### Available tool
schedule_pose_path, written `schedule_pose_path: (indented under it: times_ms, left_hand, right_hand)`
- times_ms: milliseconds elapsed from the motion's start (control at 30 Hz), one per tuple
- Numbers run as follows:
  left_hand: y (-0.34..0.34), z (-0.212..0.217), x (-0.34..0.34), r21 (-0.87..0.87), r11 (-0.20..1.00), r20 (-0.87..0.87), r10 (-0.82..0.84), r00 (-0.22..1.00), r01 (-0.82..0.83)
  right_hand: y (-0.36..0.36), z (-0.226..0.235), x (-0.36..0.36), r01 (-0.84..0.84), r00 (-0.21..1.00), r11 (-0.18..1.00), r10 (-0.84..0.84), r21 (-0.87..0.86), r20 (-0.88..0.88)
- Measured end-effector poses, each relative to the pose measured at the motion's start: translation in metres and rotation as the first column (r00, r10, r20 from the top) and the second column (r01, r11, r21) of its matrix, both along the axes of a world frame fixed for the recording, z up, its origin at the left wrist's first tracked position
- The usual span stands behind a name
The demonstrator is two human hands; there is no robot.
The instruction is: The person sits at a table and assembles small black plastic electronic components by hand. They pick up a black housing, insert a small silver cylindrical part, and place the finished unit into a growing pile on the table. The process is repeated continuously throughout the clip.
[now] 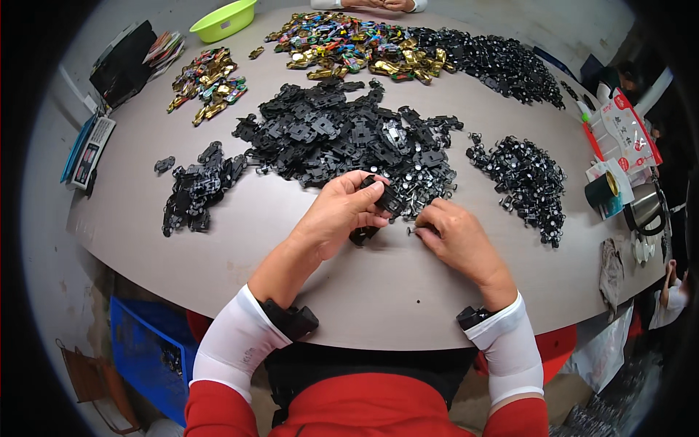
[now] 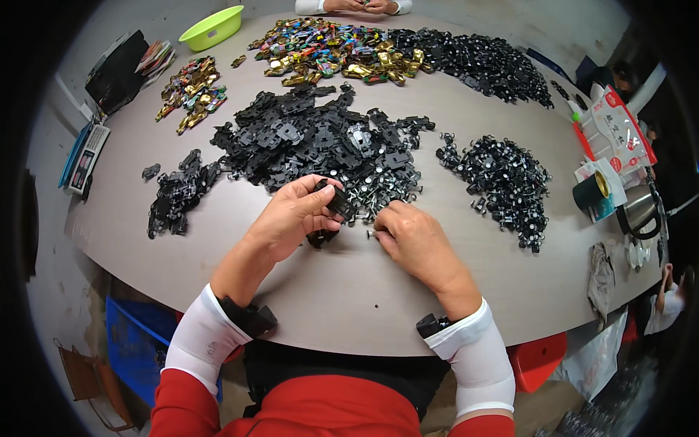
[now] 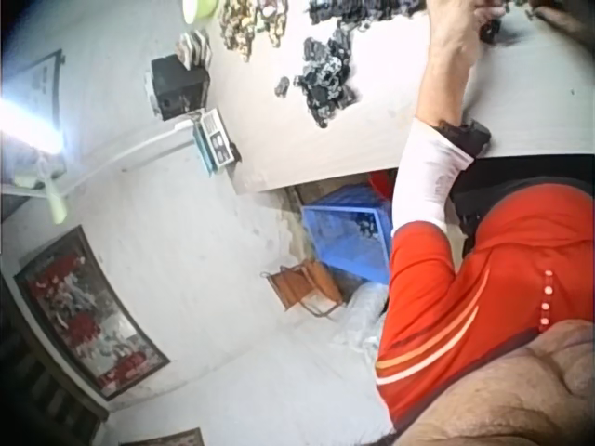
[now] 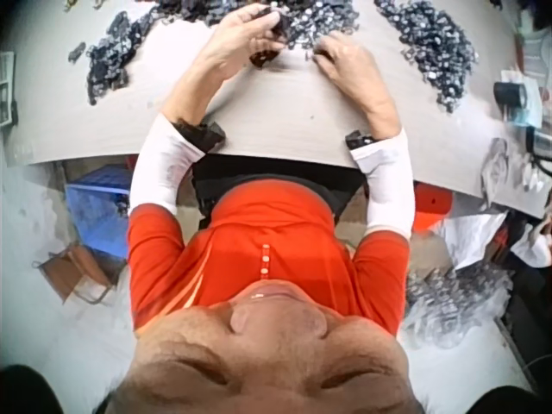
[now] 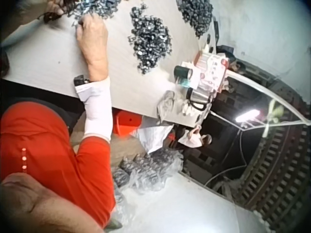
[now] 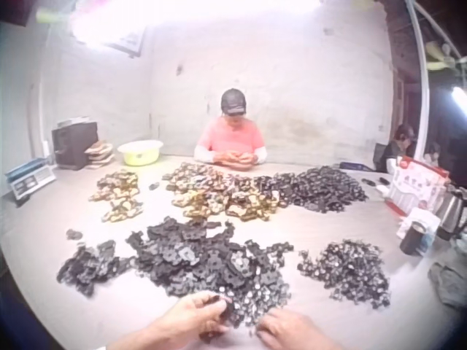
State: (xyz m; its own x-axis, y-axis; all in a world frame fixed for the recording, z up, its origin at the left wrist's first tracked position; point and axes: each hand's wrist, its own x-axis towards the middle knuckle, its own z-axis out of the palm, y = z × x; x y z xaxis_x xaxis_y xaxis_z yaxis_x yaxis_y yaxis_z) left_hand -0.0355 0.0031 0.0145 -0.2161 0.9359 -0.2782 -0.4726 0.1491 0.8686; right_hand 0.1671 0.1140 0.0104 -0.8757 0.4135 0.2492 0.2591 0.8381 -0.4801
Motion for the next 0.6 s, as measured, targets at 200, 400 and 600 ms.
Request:
schedule_pose_path:
  times_ms: [200,400,600]
  left_hand:
    - [0.003,-0.012,0.001,0.041,0.999,0.035,0.012,0.999,-0.014]
    - [-0.002,-0.009,0.002,0.048,0.998,-0.008,0.03,1.0,-0.03]
    - [-0.002,-0.012,0.004,0.043,0.996,-0.031,0.082,0.996,-0.08]
  right_hand:
    - [-0.009,0.01,0.002,0.023,1.0,0.999,-0.023,-0.041,0.013]
    - [-0.023,0.01,-0.006,0.047,0.997,0.997,-0.05,0.061,0.053]
    - [-0.024,0.017,-0.004,0.109,0.982,0.988,-0.124,-0.108,-0.141]
